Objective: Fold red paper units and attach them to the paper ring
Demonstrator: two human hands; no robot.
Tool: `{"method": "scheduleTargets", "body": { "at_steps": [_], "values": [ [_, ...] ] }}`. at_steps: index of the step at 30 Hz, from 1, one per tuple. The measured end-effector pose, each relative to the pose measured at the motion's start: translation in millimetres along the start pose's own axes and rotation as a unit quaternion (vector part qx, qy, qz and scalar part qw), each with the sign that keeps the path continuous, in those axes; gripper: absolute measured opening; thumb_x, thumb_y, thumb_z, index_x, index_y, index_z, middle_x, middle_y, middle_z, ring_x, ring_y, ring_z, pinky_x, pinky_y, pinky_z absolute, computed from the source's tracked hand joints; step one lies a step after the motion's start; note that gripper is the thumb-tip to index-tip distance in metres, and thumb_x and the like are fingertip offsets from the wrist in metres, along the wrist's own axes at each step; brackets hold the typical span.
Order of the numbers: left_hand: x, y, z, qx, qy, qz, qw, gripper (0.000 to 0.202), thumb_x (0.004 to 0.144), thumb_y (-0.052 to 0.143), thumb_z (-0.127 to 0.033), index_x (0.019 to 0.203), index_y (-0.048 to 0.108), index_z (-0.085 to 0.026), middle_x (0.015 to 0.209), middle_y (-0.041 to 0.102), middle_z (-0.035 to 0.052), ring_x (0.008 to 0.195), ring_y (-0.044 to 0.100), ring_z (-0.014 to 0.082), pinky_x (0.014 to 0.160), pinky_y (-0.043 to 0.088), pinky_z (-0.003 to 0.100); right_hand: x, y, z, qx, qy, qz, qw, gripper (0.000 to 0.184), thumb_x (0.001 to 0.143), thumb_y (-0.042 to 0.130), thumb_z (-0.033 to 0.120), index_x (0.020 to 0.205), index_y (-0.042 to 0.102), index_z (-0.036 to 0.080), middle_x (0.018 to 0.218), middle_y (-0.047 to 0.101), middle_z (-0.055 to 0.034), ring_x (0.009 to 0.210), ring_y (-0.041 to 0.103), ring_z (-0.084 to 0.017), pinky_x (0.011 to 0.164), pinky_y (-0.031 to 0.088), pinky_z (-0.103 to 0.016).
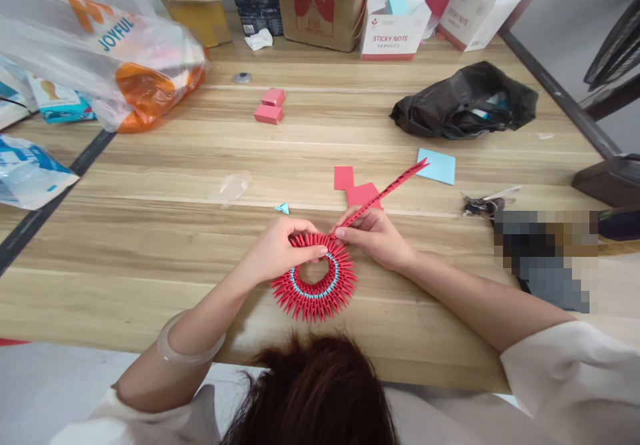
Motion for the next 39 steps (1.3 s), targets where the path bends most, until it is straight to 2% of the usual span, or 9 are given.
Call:
{"method": "scheduleTargets", "body": {
  "at_steps": [15,25,34,39],
  "values": [
    [1.0,1.1,-0.3,0.003,-0.023,0.025,0.999,0.020,0.074,0.066,-0.033,0.076,0.064,-0.014,0.068,0.070,0.0032,0.060,0.062,0.0125,0.057,0.046,0.023,-0.8,1.4,2.1,-0.042,0.025,0.015,0.999,0.013,0.075,0.070,0.025,0.077,0.066,0.013,0.066,0.069,-0.0012,0.062,0.065,-0.010,0.064,0.055,-0.024],
    [-0.2,1.2,-3.0,-0.003,-0.040,0.051,0.998,0.019,0.075,0.065,-0.032,0.073,0.064,-0.013,0.065,0.070,0.0041,0.060,0.062,0.0135,0.059,0.047,0.024,-1.4,4.6,4.1,-0.065,0.008,0.009,0.998,0.011,0.072,0.071,0.021,0.075,0.063,0.013,0.064,0.068,0.0001,0.059,0.064,-0.010,0.059,0.053,-0.023],
    [-0.9,2.4,-1.6,0.003,-0.044,0.045,0.998,0.017,0.074,0.066,-0.030,0.075,0.064,-0.013,0.065,0.069,0.0025,0.060,0.063,0.0128,0.056,0.046,0.021,-1.5,3.8,4.7,-0.087,0.039,0.010,0.995,0.016,0.070,0.072,0.021,0.079,0.062,0.013,0.070,0.068,-0.0011,0.062,0.064,-0.009,0.060,0.052,-0.022],
    [-0.6,2.5,-0.1,-0.002,-0.038,0.036,0.999,0.016,0.073,0.067,-0.029,0.075,0.063,-0.013,0.066,0.069,0.0014,0.061,0.063,0.0119,0.056,0.047,0.020,-0.9,3.3,6.1,-0.079,0.049,0.015,0.996,0.016,0.070,0.072,0.022,0.079,0.062,0.013,0.066,0.067,-0.0001,0.060,0.063,-0.009,0.059,0.053,-0.022]
  ]
}}
Point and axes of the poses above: each hand's wrist, its own x-axis towards the middle knuckle, its own y-axis out of the palm, z = x × y, the point moved 2 cm from there along x, towards the middle knuckle
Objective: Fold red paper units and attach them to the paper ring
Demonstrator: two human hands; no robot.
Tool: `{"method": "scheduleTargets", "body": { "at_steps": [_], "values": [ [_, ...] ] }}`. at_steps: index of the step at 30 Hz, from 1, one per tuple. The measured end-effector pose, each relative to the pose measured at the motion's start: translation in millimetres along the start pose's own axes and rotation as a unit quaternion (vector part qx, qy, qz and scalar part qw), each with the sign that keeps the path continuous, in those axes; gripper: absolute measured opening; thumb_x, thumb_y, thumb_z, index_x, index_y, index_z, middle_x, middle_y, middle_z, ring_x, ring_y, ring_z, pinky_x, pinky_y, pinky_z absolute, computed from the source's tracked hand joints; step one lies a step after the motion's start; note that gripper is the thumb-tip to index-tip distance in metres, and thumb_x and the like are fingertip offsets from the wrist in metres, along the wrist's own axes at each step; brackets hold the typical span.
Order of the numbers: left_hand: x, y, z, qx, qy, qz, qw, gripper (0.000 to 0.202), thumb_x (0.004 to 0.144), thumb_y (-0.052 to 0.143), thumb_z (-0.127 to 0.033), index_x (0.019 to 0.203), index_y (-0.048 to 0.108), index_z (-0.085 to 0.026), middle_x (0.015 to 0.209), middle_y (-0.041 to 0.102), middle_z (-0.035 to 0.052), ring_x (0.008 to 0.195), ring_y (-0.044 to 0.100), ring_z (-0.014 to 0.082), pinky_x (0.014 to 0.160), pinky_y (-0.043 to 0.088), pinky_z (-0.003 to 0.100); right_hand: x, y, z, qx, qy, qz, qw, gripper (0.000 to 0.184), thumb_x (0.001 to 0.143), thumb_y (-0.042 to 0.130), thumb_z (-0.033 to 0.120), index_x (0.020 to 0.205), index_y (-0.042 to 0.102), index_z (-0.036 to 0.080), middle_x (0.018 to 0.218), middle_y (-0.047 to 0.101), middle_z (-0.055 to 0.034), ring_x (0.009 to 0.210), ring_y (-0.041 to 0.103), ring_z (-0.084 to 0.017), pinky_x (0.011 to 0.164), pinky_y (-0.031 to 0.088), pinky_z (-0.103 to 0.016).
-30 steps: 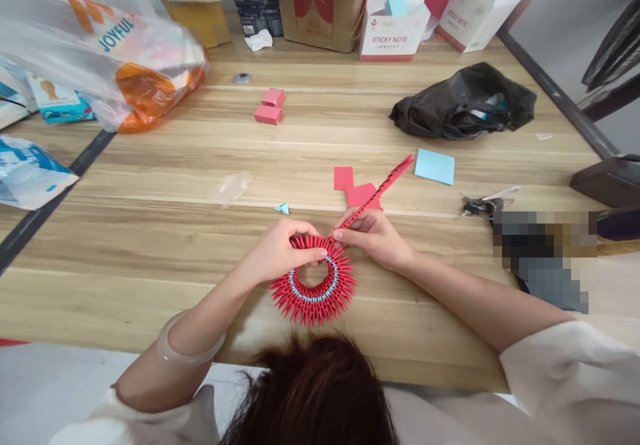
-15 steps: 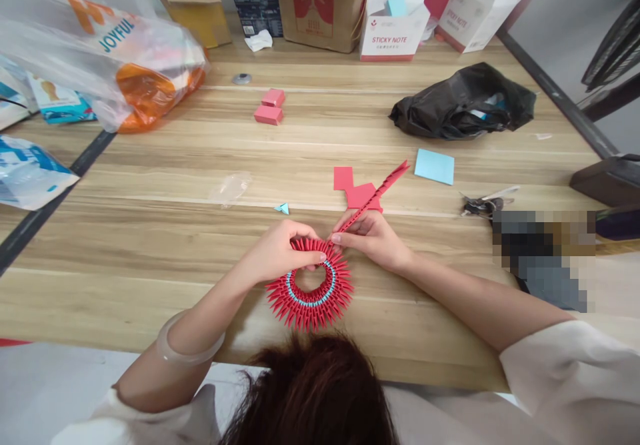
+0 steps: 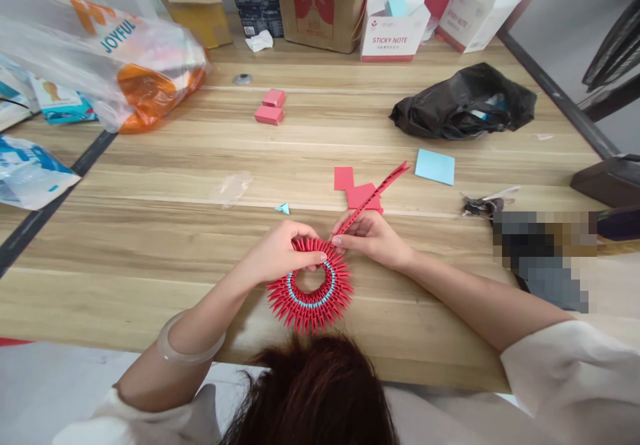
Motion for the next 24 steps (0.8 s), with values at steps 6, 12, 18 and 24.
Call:
{"method": "scheduleTargets", "body": {
  "at_steps": [6,12,18,24],
  "values": [
    [-0.6,0.4,-2.4,-0.022,-0.024,0.005,0.999,0.015,0.074,0.066,-0.027,0.075,0.063,-0.013,0.065,0.069,0.0029,0.059,0.064,0.0125,0.055,0.048,0.021,0.1,0.0,0.9,0.001,0.001,0.019,1.000,0.020,0.068,0.074,0.026,0.078,0.062,0.013,0.064,0.065,0.0006,0.057,0.060,-0.008,0.057,0.052,-0.022],
    [-1.4,1.5,-2.1,-0.036,-0.032,0.003,0.999,0.017,0.073,0.066,-0.028,0.078,0.064,-0.012,0.067,0.069,0.0055,0.060,0.065,0.0143,0.057,0.049,0.023,-0.5,-0.1,-0.4,-0.014,-0.014,0.020,1.000,0.022,0.065,0.077,0.026,0.078,0.063,0.013,0.069,0.066,-0.0007,0.062,0.062,-0.009,0.061,0.053,-0.023],
    [-0.2,0.4,-1.5,-0.021,-0.008,-0.010,1.000,0.020,0.073,0.066,-0.030,0.082,0.065,-0.012,0.073,0.070,0.0047,0.064,0.063,0.0137,0.061,0.048,0.024,-1.9,0.4,-1.9,-0.022,-0.024,0.027,0.999,0.019,0.067,0.075,0.026,0.079,0.064,0.014,0.071,0.068,-0.0019,0.065,0.064,-0.011,0.064,0.054,-0.025],
    [-0.4,-2.6,-3.5,0.076,0.017,-0.033,0.996,0.030,0.066,0.071,-0.033,0.088,0.067,-0.013,0.081,0.069,0.0043,0.072,0.062,0.0165,0.066,0.046,0.027,-2.4,2.4,-1.1,-0.021,-0.029,0.017,0.999,0.018,0.069,0.073,0.025,0.080,0.064,0.014,0.073,0.068,-0.0022,0.068,0.065,-0.011,0.066,0.055,-0.025]
  ]
}}
Point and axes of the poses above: each hand's wrist, its own x-axis towards the middle knuckle, its own y-axis out of the palm, z = x × y, the point moved 2 cm from there along x, towards the middle knuckle
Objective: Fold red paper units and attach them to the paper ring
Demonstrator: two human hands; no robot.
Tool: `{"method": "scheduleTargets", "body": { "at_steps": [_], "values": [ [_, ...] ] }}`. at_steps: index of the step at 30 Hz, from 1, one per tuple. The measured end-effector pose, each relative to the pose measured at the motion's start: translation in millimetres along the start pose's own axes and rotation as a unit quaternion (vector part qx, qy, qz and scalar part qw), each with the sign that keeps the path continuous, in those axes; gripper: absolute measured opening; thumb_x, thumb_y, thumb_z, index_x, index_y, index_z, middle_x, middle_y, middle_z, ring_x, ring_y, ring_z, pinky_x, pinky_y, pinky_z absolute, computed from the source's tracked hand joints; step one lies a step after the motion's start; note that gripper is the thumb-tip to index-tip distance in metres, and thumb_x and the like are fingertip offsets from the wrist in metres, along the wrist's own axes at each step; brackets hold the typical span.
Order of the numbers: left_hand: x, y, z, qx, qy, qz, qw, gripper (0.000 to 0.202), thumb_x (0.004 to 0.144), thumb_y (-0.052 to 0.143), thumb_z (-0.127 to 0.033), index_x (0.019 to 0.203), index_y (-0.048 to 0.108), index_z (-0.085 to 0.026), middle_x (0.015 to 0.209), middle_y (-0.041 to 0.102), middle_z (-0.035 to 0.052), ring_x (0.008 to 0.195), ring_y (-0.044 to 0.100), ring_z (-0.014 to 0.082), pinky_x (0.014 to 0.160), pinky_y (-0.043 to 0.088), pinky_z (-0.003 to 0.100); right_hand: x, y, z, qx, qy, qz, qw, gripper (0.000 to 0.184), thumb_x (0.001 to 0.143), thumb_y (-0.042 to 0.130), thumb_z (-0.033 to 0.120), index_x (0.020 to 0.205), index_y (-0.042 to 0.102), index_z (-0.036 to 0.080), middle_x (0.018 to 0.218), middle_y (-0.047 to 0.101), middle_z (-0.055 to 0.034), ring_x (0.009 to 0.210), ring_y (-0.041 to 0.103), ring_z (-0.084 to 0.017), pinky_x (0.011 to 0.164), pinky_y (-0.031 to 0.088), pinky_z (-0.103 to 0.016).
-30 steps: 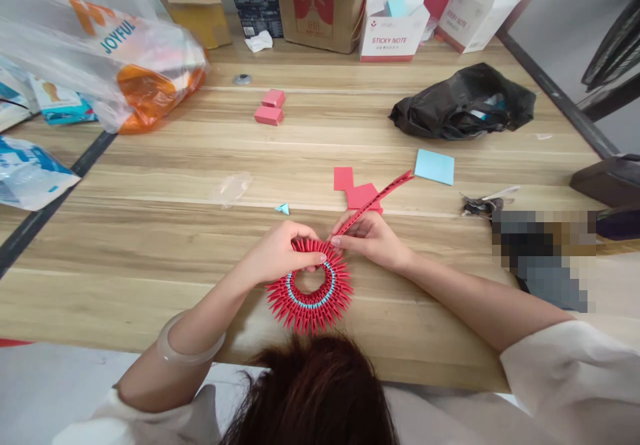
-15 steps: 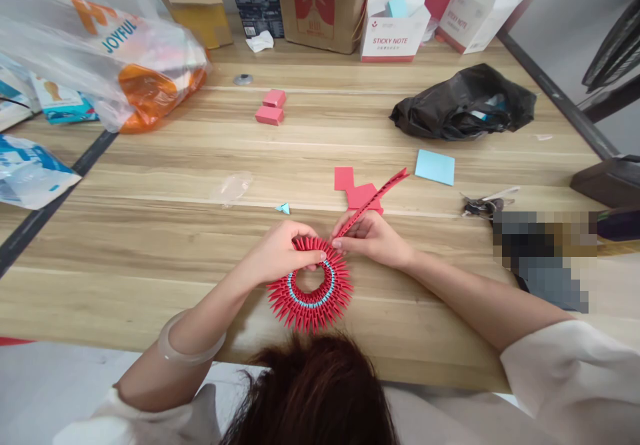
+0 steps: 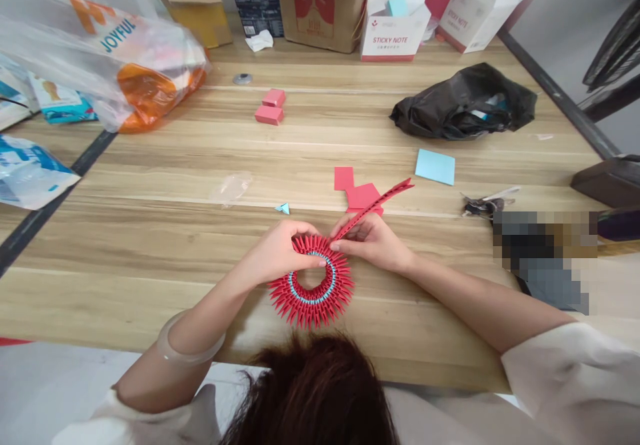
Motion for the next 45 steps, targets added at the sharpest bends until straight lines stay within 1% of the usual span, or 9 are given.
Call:
{"method": "scheduleTargets", "body": {
  "at_steps": [7,11,15,17,20,26,34,38,45],
  "values": [
    [-3,5.4,2,0.036,-0.004,-0.055,0.998,0.026,0.067,0.070,-0.036,0.083,0.068,-0.015,0.074,0.067,0.0018,0.068,0.060,0.0159,0.062,0.043,0.026,-4,4,0,-0.017,-0.012,-0.043,0.999,0.017,0.070,0.072,0.024,0.079,0.063,0.014,0.076,0.066,-0.0024,0.070,0.064,-0.011,0.069,0.054,-0.026],
    [-3,6.7,0,0.023,-0.003,-0.064,0.998,0.024,0.067,0.070,-0.033,0.084,0.069,-0.016,0.075,0.068,0.0018,0.070,0.060,0.0162,0.064,0.043,0.026,-10,9,0,-0.046,-0.008,-0.077,0.996,0.015,0.071,0.071,0.024,0.079,0.062,0.015,0.078,0.064,-0.0030,0.072,0.063,-0.012,0.070,0.054,-0.028],
    [-3,7.3,0,0.011,-0.006,-0.069,0.998,0.020,0.067,0.069,-0.028,0.084,0.069,-0.017,0.075,0.068,0.0011,0.070,0.061,0.0160,0.065,0.043,0.026,-12,13,2,-0.088,-0.044,-0.103,0.990,0.011,0.073,0.069,0.024,0.077,0.063,0.015,0.079,0.064,-0.0041,0.073,0.062,-0.013,0.071,0.055,-0.029],
    [-3,7.6,0,0.013,-0.004,-0.071,0.997,0.020,0.067,0.068,-0.028,0.083,0.069,-0.016,0.074,0.068,0.0012,0.069,0.060,0.0157,0.064,0.043,0.026,-11,12,2,-0.085,-0.054,-0.099,0.990,0.012,0.073,0.069,0.025,0.077,0.063,0.015,0.078,0.065,-0.0043,0.073,0.063,-0.014,0.071,0.055,-0.030],
    [-3,7.6,0,0.018,0.000,-0.073,0.997,0.022,0.069,0.067,-0.032,0.083,0.068,-0.015,0.073,0.067,0.0019,0.067,0.058,0.0151,0.062,0.042,0.025,-7,9,-1,-0.036,-0.033,-0.072,0.996,0.018,0.071,0.071,0.027,0.082,0.063,0.015,0.079,0.067,-0.0038,0.073,0.065,-0.014,0.069,0.056,-0.030],
    [-1,5.9,1,0.032,0.004,-0.078,0.996,0.025,0.069,0.067,-0.035,0.083,0.067,-0.015,0.070,0.065,0.0018,0.064,0.055,0.0137,0.060,0.040,0.024,-3,3,-4,0.025,-0.012,-0.060,0.998,0.027,0.067,0.075,0.026,0.088,0.061,0.016,0.082,0.069,-0.0038,0.076,0.067,-0.014,0.076,0.056,-0.031],
    [-1,7.6,-2,0.005,0.013,-0.059,0.998,0.028,0.077,0.060,-0.041,0.078,0.064,-0.013,0.068,0.063,0.0027,0.061,0.054,0.0126,0.057,0.040,0.023,-4,5,-5,0.005,-0.028,-0.075,0.997,0.023,0.068,0.074,0.029,0.083,0.063,0.015,0.078,0.069,-0.0039,0.072,0.067,-0.014,0.071,0.057,-0.030],
    [-1,8.3,-2,-0.007,0.014,-0.044,0.999,0.026,0.080,0.057,-0.038,0.077,0.063,-0.013,0.068,0.065,0.0037,0.062,0.057,0.0132,0.057,0.042,0.023,-6,5,-8,-0.010,-0.035,-0.082,0.996,0.023,0.070,0.073,0.031,0.084,0.064,0.016,0.079,0.070,-0.0046,0.072,0.067,-0.015,0.070,0.058,-0.031],
    [-2,8.4,-4,-0.006,0.020,-0.061,0.998,0.023,0.078,0.059,-0.035,0.076,0.065,-0.013,0.065,0.064,0.0029,0.060,0.056,0.0131,0.057,0.042,0.023,-8,5,-9,-0.013,-0.048,-0.097,0.994,0.022,0.071,0.072,0.030,0.087,0.065,0.016,0.078,0.071,-0.0053,0.074,0.068,-0.017,0.072,0.058,-0.033]
  ]
}}
Point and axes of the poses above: each hand's wrist, its own x-axis towards the middle knuckle, its own y-axis out of the palm, z = x × y, the point moved 2 cm from there along x, towards the middle knuckle
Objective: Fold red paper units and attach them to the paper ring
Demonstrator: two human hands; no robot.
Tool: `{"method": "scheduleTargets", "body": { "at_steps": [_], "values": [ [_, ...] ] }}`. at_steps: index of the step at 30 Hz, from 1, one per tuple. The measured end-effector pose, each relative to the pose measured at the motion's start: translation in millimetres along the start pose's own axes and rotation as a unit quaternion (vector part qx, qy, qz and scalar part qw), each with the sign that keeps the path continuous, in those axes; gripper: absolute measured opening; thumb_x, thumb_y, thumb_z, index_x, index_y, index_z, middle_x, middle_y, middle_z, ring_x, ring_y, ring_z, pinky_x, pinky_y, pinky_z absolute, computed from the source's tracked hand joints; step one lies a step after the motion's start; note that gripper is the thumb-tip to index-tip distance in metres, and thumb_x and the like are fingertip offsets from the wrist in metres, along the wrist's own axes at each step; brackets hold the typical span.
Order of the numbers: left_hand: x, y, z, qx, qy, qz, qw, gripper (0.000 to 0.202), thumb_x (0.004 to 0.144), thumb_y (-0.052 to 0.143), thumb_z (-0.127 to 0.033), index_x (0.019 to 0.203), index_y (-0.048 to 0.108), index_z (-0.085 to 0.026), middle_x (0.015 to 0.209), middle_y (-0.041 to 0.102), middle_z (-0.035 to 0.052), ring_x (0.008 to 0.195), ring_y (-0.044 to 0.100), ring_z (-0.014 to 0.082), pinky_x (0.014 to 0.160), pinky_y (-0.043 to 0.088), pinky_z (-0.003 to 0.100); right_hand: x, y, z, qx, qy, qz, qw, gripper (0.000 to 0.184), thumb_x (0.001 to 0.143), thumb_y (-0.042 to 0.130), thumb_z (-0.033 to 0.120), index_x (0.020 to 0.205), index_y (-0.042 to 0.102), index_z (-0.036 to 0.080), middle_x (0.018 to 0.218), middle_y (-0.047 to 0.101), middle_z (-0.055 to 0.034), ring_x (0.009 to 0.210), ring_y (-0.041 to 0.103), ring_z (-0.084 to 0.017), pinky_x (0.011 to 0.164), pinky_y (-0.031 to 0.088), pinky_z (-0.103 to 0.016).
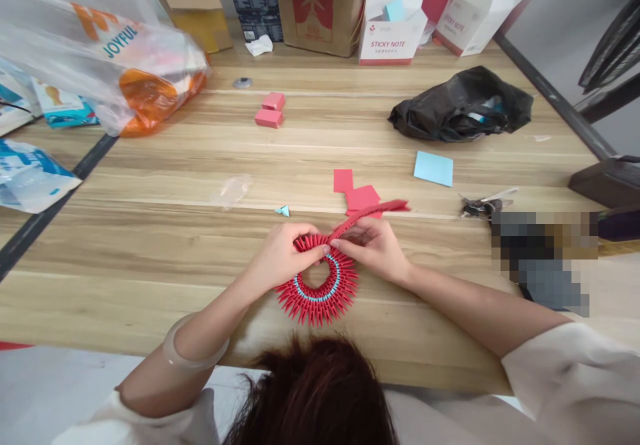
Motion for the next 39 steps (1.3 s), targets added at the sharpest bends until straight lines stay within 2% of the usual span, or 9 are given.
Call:
{"method": "scheduleTargets", "body": {
  "at_steps": [5,10,17,26,30,34,39],
  "values": [
    [0,0.1,1,-0.018,-0.008,-0.006,1.000,0.020,0.077,0.060,-0.033,0.077,0.066,-0.014,0.065,0.064,0.0029,0.060,0.056,0.0132,0.057,0.043,0.024,3,-1,5,0.014,-0.007,0.005,1.000,0.020,0.071,0.072,0.029,0.084,0.066,0.015,0.080,0.071,-0.0059,0.076,0.068,-0.016,0.075,0.057,-0.034],
    [2,-0.2,3,-0.045,-0.018,0.004,0.999,0.020,0.074,0.063,-0.031,0.081,0.066,-0.012,0.072,0.065,0.0036,0.064,0.056,0.0129,0.059,0.042,0.024,2,-1,2,0.005,0.018,0.002,1.000,0.023,0.068,0.074,0.029,0.083,0.065,0.014,0.076,0.070,-0.0060,0.070,0.068,-0.016,0.066,0.057,-0.031],
    [2,0.1,4,-0.038,0.002,0.014,0.999,0.025,0.077,0.060,-0.037,0.076,0.064,-0.012,0.064,0.059,0.0004,0.058,0.051,0.0105,0.054,0.038,0.022,1,0,1,-0.006,0.025,0.009,1.000,0.024,0.069,0.073,0.029,0.086,0.065,0.014,0.076,0.071,-0.0054,0.069,0.068,-0.015,0.066,0.057,-0.028],
    [2,1.5,4,-0.005,0.015,0.014,1.000,0.023,0.081,0.057,-0.035,0.083,0.066,-0.014,0.068,0.065,0.0026,0.063,0.057,0.0130,0.059,0.042,0.024,-5,-1,-7,-0.083,-0.039,-0.018,0.996,0.023,0.076,0.068,0.035,0.092,0.067,0.018,0.085,0.071,-0.0057,0.075,0.069,-0.017,0.068,0.060,-0.031],
    [1,1.7,4,-0.001,0.019,0.008,1.000,0.026,0.081,0.057,-0.037,0.090,0.068,-0.015,0.075,0.068,0.0039,0.067,0.059,0.0139,0.062,0.043,0.025,-6,-2,-12,-0.096,-0.036,-0.019,0.995,0.024,0.076,0.067,0.036,0.091,0.067,0.018,0.085,0.071,-0.0057,0.077,0.069,-0.018,0.071,0.060,-0.033],
    [2,2.4,5,-0.001,0.023,0.017,1.000,0.025,0.082,0.057,-0.036,0.090,0.069,-0.015,0.077,0.069,0.0039,0.068,0.059,0.0138,0.062,0.043,0.024,-6,-2,-13,-0.123,-0.031,-0.019,0.992,0.023,0.077,0.065,0.037,0.091,0.068,0.018,0.089,0.071,-0.0060,0.079,0.069,-0.018,0.073,0.060,-0.032],
    [2,2.6,5,0.017,0.018,0.019,1.000,0.027,0.082,0.055,-0.038,0.084,0.068,-0.014,0.070,0.068,0.0032,0.064,0.058,0.0134,0.059,0.042,0.024,-4,-1,-4,-0.079,-0.031,-0.024,0.996,0.024,0.074,0.070,0.034,0.090,0.067,0.016,0.077,0.072,-0.0047,0.067,0.069,-0.016,0.063,0.060,-0.029]
  ]
}}
Point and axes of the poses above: each hand's wrist, its own x-axis towards the middle knuckle, its own y-axis out of the palm, z = x × y, the point moved 2 cm from there along x, towards the middle knuckle
